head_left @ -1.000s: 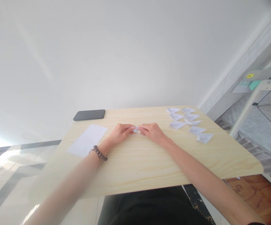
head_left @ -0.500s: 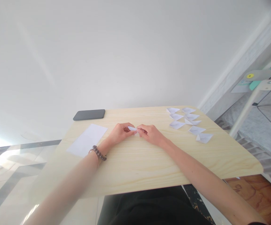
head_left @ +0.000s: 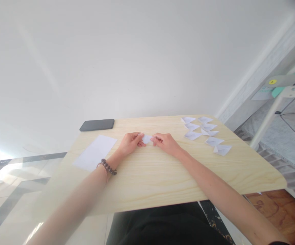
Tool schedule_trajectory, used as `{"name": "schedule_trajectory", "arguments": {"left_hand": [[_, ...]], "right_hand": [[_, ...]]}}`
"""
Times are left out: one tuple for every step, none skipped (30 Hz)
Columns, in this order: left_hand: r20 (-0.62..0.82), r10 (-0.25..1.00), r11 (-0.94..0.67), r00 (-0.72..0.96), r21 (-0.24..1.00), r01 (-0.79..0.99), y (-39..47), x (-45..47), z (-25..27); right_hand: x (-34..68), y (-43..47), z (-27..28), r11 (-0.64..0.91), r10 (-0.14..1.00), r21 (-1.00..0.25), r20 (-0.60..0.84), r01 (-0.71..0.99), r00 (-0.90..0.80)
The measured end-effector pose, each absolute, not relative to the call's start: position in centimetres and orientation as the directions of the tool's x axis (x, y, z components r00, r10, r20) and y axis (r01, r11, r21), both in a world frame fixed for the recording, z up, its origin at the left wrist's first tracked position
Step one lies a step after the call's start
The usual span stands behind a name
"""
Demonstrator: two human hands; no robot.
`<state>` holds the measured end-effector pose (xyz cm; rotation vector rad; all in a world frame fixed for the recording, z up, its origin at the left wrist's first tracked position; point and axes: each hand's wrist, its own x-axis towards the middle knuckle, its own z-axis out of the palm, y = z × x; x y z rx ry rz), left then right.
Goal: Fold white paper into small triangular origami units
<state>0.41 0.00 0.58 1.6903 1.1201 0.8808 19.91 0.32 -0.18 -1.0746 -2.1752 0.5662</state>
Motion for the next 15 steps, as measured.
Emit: {"name": "schedule_trajectory", "arguments": {"left_hand": [[0.087,0.936,-0.197,0.342,0.933,0.301,0.1,0.28,0.57],[0.096,0.932,-0.21,0.35,0.929,0.305,0.17,0.14,0.58],[0.102,0.928,-0.221,0.359,0.925,0.309,0.23,0.02,0.61],[0.104,0.924,-0.228,0.368,0.922,0.312,0.26,-0.09,0.64],[0.101,0.922,-0.228,0.374,0.922,0.314,0.27,-0.16,0.69],[0.094,0.921,-0.223,0.379,0.923,0.314,0.27,-0.21,0.74],[0.086,0.92,-0.216,0.381,0.925,0.313,0.24,-0.22,0.79],[0.083,0.921,-0.21,0.381,0.928,0.308,0.19,-0.2,0.85],[0.084,0.921,-0.208,0.381,0.932,0.296,0.12,-0.15,0.92],[0.088,0.919,-0.206,0.384,0.938,0.28,0.03,-0.08,1.0],[0.092,0.916,-0.205,0.39,0.943,0.261,-0.07,0.0,1.09],[0.095,0.912,-0.205,0.399,0.948,0.244,-0.18,0.08,1.19],[0.095,0.908,-0.204,0.407,0.951,0.233,-0.28,0.15,1.28],[0.094,0.906,-0.203,0.413,0.952,0.227,-0.36,0.2,1.35],[0.093,0.905,-0.201,0.415,0.953,0.226,-0.42,0.22,1.42]], "right_hand": [[19.95,0.36,-0.18,0.575,0.813,-0.615,0.355,0.54,-0.462],[19.96,0.38,-0.16,0.579,0.809,-0.614,0.357,0.536,-0.467],[19.95,0.36,-0.12,0.586,0.804,-0.613,0.359,0.53,-0.474],[19.94,0.33,-0.07,0.593,0.799,-0.61,0.361,0.526,-0.482],[19.92,0.28,-0.03,0.6,0.793,-0.605,0.364,0.524,-0.488],[19.91,0.23,0.01,0.605,0.79,-0.6,0.366,0.523,-0.492],[19.91,0.17,0.03,0.607,0.788,-0.598,0.366,0.524,-0.495],[19.92,0.11,0.04,0.604,0.79,-0.6,0.362,0.524,-0.495],[19.93,0.05,0.03,0.596,0.795,-0.606,0.354,0.527,-0.492],[19.94,0.0,0.01,0.584,0.803,-0.613,0.343,0.532,-0.487],[19.93,-0.07,0.0,0.57,0.813,-0.621,0.329,0.538,-0.481],[19.91,-0.14,-0.01,0.555,0.822,-0.629,0.315,0.545,-0.474],[19.87,-0.21,0.0,0.543,0.829,-0.633,0.302,0.551,-0.47],[19.82,-0.29,0.02,0.537,0.834,-0.633,0.295,0.558,-0.467],[19.76,-0.38,0.06,0.536,0.835,-0.627,0.293,0.565,-0.466]]}}
